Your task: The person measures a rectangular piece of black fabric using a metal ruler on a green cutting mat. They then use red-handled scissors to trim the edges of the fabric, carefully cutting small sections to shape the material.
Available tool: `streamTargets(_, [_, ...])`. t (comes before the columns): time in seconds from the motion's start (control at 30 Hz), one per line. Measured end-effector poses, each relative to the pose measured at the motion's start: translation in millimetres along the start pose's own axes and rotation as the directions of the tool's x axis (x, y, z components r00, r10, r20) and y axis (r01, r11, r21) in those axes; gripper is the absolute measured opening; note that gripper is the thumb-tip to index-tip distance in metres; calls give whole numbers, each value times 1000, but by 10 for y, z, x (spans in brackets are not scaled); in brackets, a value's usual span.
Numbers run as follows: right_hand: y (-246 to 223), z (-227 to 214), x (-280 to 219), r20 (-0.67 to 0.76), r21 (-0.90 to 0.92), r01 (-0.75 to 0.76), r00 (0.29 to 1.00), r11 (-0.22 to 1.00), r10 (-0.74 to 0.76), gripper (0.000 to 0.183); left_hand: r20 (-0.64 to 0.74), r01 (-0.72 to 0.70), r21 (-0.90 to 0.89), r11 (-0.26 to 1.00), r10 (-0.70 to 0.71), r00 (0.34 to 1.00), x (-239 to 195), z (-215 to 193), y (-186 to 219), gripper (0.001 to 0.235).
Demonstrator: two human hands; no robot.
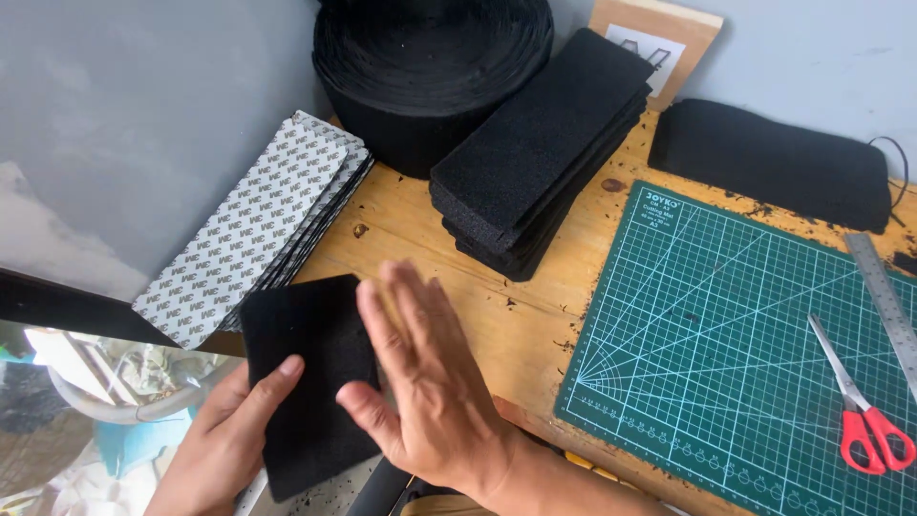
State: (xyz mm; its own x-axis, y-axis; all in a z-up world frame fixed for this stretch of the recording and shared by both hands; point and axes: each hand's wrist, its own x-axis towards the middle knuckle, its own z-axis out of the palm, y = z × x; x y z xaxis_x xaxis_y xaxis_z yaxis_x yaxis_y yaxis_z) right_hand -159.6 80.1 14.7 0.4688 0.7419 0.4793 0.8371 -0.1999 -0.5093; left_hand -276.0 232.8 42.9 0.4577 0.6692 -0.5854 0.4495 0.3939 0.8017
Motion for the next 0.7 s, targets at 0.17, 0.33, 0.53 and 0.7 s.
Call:
streamTargets(0.17, [232,-242,-109,188,-12,-320,930,947,316,86,267,-262,-145,954,293,918,236,139,-186,22])
streamTargets(0.33, [209,-872,-226,87,408,-362,929,838,359,63,417,-703,71,707,619,665,234,708,11,30])
streamTargets(0.53, [1181,-1481,-656,32,-142,-811,569,568,822,68,369,-672,47,739,612,699,-26,1142,488,25])
streamTargets(0.7, [1202,-1325,-946,96,-339,-858,377,387,921,78,441,-792,22,611,705,556,-47,1390,592,26])
